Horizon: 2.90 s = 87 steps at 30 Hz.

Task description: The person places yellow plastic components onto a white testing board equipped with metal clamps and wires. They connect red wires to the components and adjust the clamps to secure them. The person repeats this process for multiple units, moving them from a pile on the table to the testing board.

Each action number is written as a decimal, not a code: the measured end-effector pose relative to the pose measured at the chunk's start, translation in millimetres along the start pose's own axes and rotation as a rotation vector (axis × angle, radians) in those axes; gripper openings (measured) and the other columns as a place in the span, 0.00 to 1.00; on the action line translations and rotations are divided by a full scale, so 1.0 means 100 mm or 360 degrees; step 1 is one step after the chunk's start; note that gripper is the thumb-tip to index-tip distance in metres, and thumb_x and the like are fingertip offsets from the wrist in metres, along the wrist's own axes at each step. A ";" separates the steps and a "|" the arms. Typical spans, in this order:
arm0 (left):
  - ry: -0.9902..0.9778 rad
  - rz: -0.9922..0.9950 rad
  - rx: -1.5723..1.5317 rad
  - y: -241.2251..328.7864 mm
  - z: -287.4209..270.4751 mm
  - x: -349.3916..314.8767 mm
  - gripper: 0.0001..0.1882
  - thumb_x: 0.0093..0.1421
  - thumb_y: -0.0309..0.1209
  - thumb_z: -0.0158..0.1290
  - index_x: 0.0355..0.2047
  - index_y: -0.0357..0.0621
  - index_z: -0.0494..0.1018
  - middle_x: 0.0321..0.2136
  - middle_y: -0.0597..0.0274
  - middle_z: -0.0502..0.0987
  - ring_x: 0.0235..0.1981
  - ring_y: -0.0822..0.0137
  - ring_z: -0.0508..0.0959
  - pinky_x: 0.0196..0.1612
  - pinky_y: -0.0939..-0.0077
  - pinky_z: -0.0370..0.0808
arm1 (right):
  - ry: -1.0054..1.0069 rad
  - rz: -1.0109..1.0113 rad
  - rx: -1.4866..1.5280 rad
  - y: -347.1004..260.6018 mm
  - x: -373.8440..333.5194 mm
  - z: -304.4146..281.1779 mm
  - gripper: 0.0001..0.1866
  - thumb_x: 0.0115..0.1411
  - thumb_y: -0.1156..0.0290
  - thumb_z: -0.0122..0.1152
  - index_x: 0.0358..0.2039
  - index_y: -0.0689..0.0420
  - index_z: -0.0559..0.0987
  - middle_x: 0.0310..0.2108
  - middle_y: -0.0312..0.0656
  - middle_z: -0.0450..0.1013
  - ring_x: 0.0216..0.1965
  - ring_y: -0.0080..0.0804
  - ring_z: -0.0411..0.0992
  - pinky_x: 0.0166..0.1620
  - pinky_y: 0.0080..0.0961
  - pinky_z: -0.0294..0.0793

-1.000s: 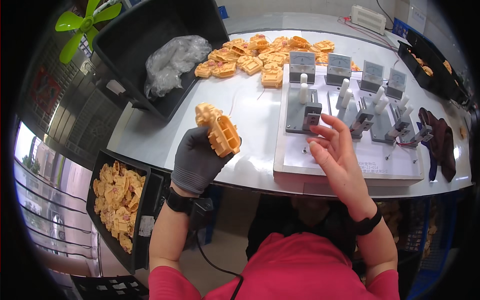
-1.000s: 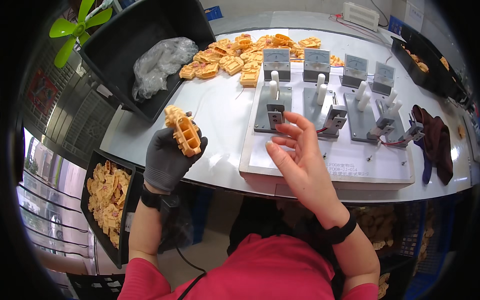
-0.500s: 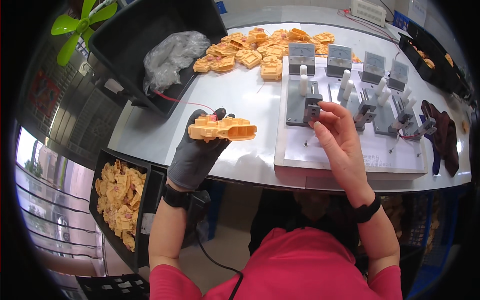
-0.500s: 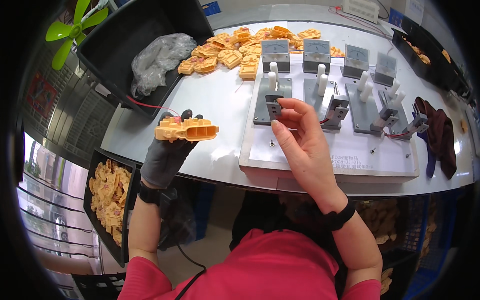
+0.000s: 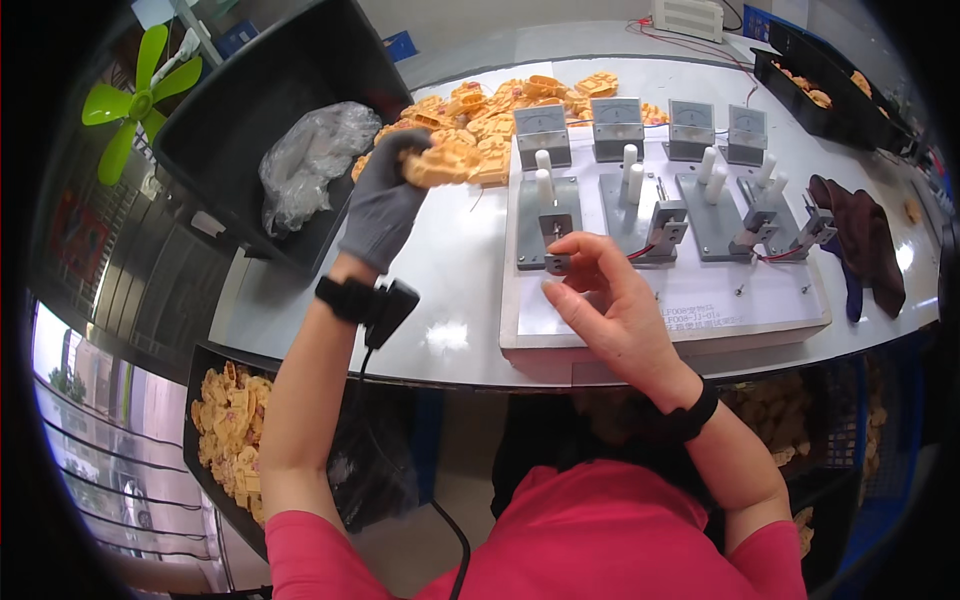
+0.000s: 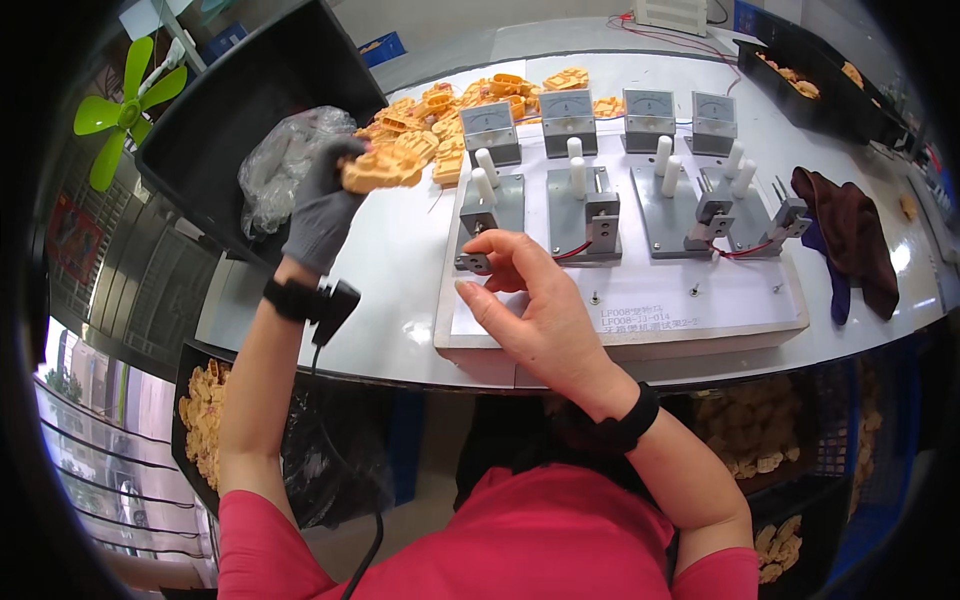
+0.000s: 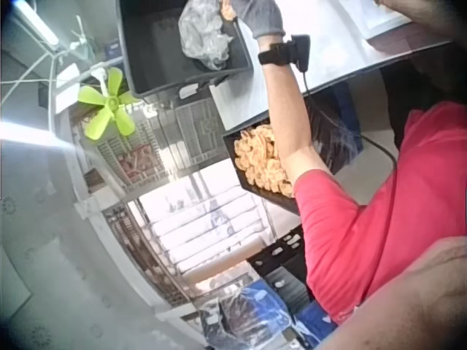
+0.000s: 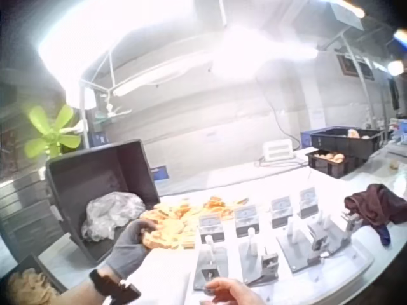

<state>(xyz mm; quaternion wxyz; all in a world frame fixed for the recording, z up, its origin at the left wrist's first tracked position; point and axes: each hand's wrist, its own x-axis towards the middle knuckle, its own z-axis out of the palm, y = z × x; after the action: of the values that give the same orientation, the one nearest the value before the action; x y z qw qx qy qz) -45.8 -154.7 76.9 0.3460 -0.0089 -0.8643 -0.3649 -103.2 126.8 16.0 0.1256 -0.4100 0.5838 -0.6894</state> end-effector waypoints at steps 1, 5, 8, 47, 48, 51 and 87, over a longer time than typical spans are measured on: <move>0.0004 0.0138 0.0070 -0.04 0.08 0.14 0.20 0.56 0.10 0.51 0.46 0.45 0.71 0.49 0.60 0.75 0.55 0.64 0.74 0.60 0.72 0.70 | -0.0009 -0.0001 -0.0005 -0.01 -0.01 0.00 0.18 0.61 0.70 0.65 0.50 0.58 0.74 0.40 0.40 0.73 0.39 0.26 0.73 0.44 0.24 0.73; -0.0183 0.0461 0.0262 0.11 0.39 0.41 0.21 0.51 0.09 0.51 0.43 0.44 0.72 0.46 0.59 0.76 0.54 0.60 0.75 0.58 0.71 0.71 | -0.0022 -0.0018 -0.0010 -0.02 0.00 0.00 0.19 0.61 0.69 0.65 0.51 0.58 0.74 0.42 0.42 0.72 0.40 0.29 0.73 0.45 0.26 0.73; -0.0332 0.0558 0.0339 0.31 0.47 0.42 0.22 0.50 0.08 0.52 0.42 0.45 0.73 0.49 0.56 0.75 0.56 0.57 0.74 0.60 0.69 0.70 | -0.0024 -0.0067 0.0007 0.00 -0.01 0.00 0.20 0.61 0.69 0.65 0.52 0.57 0.74 0.42 0.42 0.72 0.41 0.30 0.74 0.45 0.26 0.74; -0.0850 -0.0874 0.1112 -0.99 0.77 0.60 0.44 0.44 0.44 0.65 0.63 0.51 0.65 0.59 0.43 0.66 0.60 0.48 0.71 0.62 0.63 0.70 | -0.0030 -0.0460 -0.0903 -0.01 -0.08 -0.19 0.07 0.55 0.76 0.67 0.34 0.58 0.78 0.34 0.42 0.74 0.37 0.41 0.73 0.44 0.35 0.74; -0.0836 -0.0864 0.1143 -0.93 0.73 0.57 0.43 0.44 0.44 0.65 0.62 0.49 0.65 0.59 0.43 0.65 0.59 0.48 0.72 0.62 0.63 0.70 | -0.0033 -0.0474 -0.0903 -0.02 -0.08 -0.19 0.07 0.55 0.76 0.67 0.34 0.58 0.78 0.34 0.42 0.74 0.37 0.41 0.73 0.44 0.35 0.74; -0.0799 -0.0841 0.1135 -0.91 0.58 0.39 0.42 0.45 0.47 0.66 0.58 0.44 0.66 0.57 0.42 0.66 0.57 0.47 0.72 0.61 0.63 0.70 | -0.0038 -0.0518 -0.0925 -0.02 -0.09 -0.20 0.07 0.55 0.75 0.67 0.34 0.58 0.78 0.34 0.41 0.74 0.38 0.41 0.73 0.44 0.35 0.74; -0.0355 -0.1050 -0.1302 1.32 0.39 -1.25 0.31 0.68 0.31 0.50 0.68 0.38 0.54 0.61 0.54 0.66 0.61 0.62 0.70 0.63 0.59 0.67 | -0.0197 0.0244 0.0494 -0.39 -0.32 0.01 0.30 0.61 0.66 0.68 0.58 0.63 0.67 0.46 0.45 0.72 0.40 0.26 0.73 0.41 0.22 0.75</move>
<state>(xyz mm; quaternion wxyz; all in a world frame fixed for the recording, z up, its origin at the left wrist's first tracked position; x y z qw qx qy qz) 61.2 -3.5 64.8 0.0874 0.0904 -0.6398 -0.7581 -70.3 157.9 37.8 0.2753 -0.3817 0.4912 -0.7330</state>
